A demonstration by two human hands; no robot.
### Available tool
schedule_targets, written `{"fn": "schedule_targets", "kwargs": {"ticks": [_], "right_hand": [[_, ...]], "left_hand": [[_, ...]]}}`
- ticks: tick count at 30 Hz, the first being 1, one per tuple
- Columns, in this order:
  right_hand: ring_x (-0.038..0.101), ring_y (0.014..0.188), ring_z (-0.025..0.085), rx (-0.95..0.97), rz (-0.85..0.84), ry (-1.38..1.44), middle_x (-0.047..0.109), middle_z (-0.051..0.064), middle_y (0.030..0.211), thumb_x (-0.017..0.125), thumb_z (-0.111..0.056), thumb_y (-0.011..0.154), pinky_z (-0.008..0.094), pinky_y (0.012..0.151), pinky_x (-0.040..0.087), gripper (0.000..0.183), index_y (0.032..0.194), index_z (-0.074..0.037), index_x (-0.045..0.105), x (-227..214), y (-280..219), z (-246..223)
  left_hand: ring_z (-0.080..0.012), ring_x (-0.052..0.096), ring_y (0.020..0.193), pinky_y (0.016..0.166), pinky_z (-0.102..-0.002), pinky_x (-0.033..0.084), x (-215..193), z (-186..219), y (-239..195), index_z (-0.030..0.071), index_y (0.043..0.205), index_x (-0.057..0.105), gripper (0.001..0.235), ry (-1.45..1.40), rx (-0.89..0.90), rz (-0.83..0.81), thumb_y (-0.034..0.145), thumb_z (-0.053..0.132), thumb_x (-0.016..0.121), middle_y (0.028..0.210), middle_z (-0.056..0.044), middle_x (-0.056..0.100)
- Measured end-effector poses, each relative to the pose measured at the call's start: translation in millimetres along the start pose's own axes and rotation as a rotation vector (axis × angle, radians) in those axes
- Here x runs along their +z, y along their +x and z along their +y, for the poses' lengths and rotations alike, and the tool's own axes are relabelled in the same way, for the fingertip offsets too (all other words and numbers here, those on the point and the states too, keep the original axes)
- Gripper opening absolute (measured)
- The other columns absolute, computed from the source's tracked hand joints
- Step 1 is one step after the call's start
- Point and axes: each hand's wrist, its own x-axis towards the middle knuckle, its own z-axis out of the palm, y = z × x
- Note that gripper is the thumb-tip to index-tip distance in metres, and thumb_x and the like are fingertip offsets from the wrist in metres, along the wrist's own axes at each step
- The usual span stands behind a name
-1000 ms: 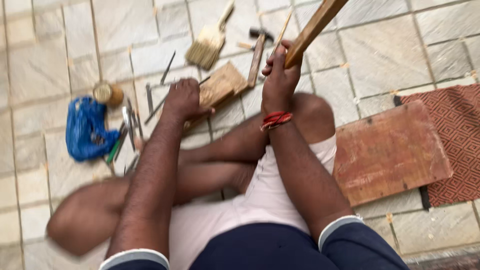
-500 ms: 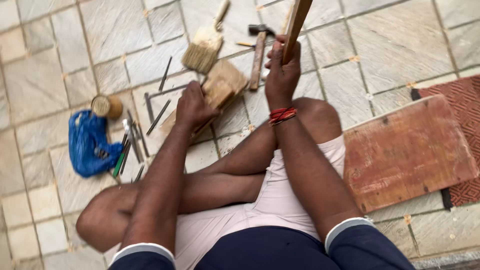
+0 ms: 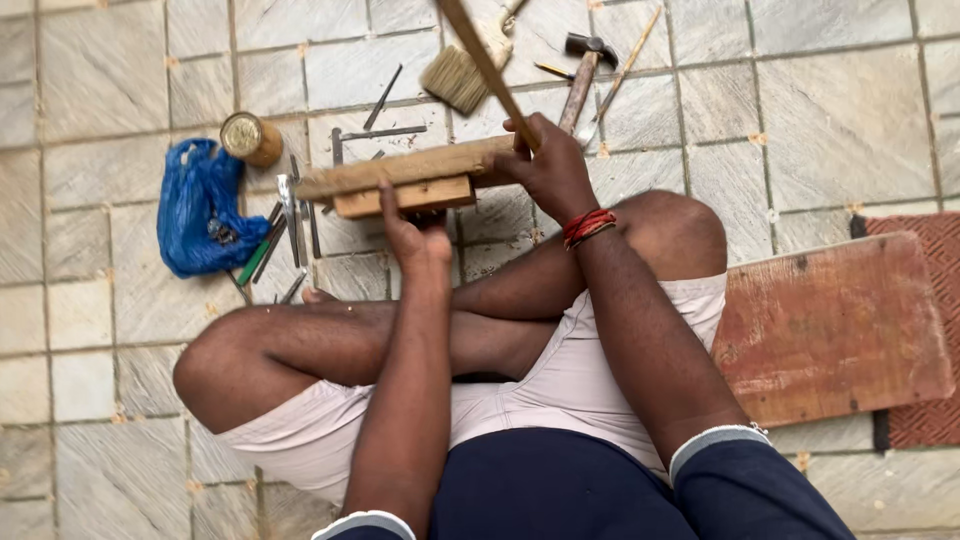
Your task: The person sits cross-legged on the floor and carves a floral design into a rectangular wooden block using a chisel and a wooden mallet. They repeatedly strike the chisel to shape the wood and occasionally brush away debris with a hand brush.
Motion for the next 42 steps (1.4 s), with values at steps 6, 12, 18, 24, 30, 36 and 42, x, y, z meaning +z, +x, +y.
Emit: {"fn": "schedule_targets", "kwargs": {"ticks": [6, 12, 18, 24, 30, 36, 42], "right_hand": [[0.067, 0.082, 0.021, -0.123, -0.214, -0.254, 0.070, 0.009, 0.091, 0.092, -0.020, 0.079, 0.040, 0.071, 0.052, 0.042, 0.102, -0.005, 0.060, 1.9, 24.5, 18.5], [0.069, 0.089, 0.019, -0.089, -0.388, -0.158, 0.072, 0.005, 0.094, 0.085, -0.015, 0.084, 0.037, 0.080, 0.056, 0.029, 0.101, -0.010, 0.063, -3.3, 65.3, 46.8], [0.065, 0.098, 0.018, -0.008, -0.422, -0.212, 0.070, 0.004, 0.100, 0.084, -0.018, 0.090, 0.038, 0.087, 0.056, 0.027, 0.099, -0.008, 0.061, 5.4, 84.5, 51.7], [0.067, 0.101, 0.018, -0.017, -0.420, -0.197, 0.070, 0.003, 0.105, 0.077, -0.018, 0.096, 0.037, 0.092, 0.056, 0.016, 0.104, -0.011, 0.066, 9.1, 88.2, 62.1], [0.070, 0.091, 0.026, 0.084, -0.432, -0.427, 0.074, 0.010, 0.096, 0.077, -0.023, 0.095, 0.044, 0.085, 0.056, 0.020, 0.102, -0.007, 0.067, 9.5, 84.0, 71.0], [0.071, 0.085, 0.033, 0.069, -0.390, -0.769, 0.073, 0.018, 0.094, 0.079, -0.027, 0.090, 0.047, 0.077, 0.056, 0.029, 0.106, -0.005, 0.066, 13.3, 76.2, 78.9], [0.067, 0.073, 0.030, 0.006, 0.025, -0.560, 0.071, 0.014, 0.082, 0.077, -0.042, 0.108, 0.048, 0.068, 0.054, 0.040, 0.104, -0.003, 0.069, -8.9, 50.6, 59.6]], "left_hand": [[-0.0344, 0.058, 0.126, 0.100, -0.056, 0.054, -8.9, -12.5, -17.4, 0.010, 0.140, 0.055, 0.075, -0.088, -0.027, 0.115, 0.079, 0.040, 0.085, 0.140, -0.015, 0.057], [-0.0320, 0.061, 0.116, 0.093, -0.051, 0.059, 1.6, -17.3, -42.8, 0.002, 0.143, 0.049, 0.070, 0.166, -0.143, 0.375, 0.090, 0.037, 0.078, 0.139, -0.015, 0.052], [-0.0207, 0.061, 0.086, 0.078, -0.036, 0.060, -4.0, 12.3, -73.7, -0.001, 0.150, 0.030, 0.077, 0.332, 0.038, 0.213, 0.088, 0.009, 0.074, 0.136, -0.023, 0.058], [-0.0251, 0.070, 0.096, 0.081, -0.050, 0.059, 30.1, 94.2, 1.2, 0.007, 0.127, 0.055, 0.035, 1.626, 0.335, -0.031, 0.094, 0.015, 0.056, 0.124, -0.011, 0.066], [-0.0346, 0.063, 0.122, 0.112, -0.062, 0.041, 56.6, 95.5, 18.0, 0.002, 0.128, 0.054, 0.043, 2.127, 0.033, -0.188, 0.097, 0.028, 0.067, 0.125, -0.018, 0.066], [-0.0416, 0.061, 0.121, 0.107, -0.052, 0.047, 41.3, 88.7, -1.4, -0.002, 0.135, 0.047, 0.051, 2.105, -0.021, -0.187, 0.099, 0.030, 0.061, 0.129, -0.025, 0.062], [-0.0247, 0.070, 0.104, 0.094, -0.046, 0.055, 28.5, 92.0, -8.7, 0.004, 0.126, 0.064, 0.037, 1.485, 0.221, -0.075, 0.109, 0.029, 0.042, 0.110, -0.014, 0.074]]}}
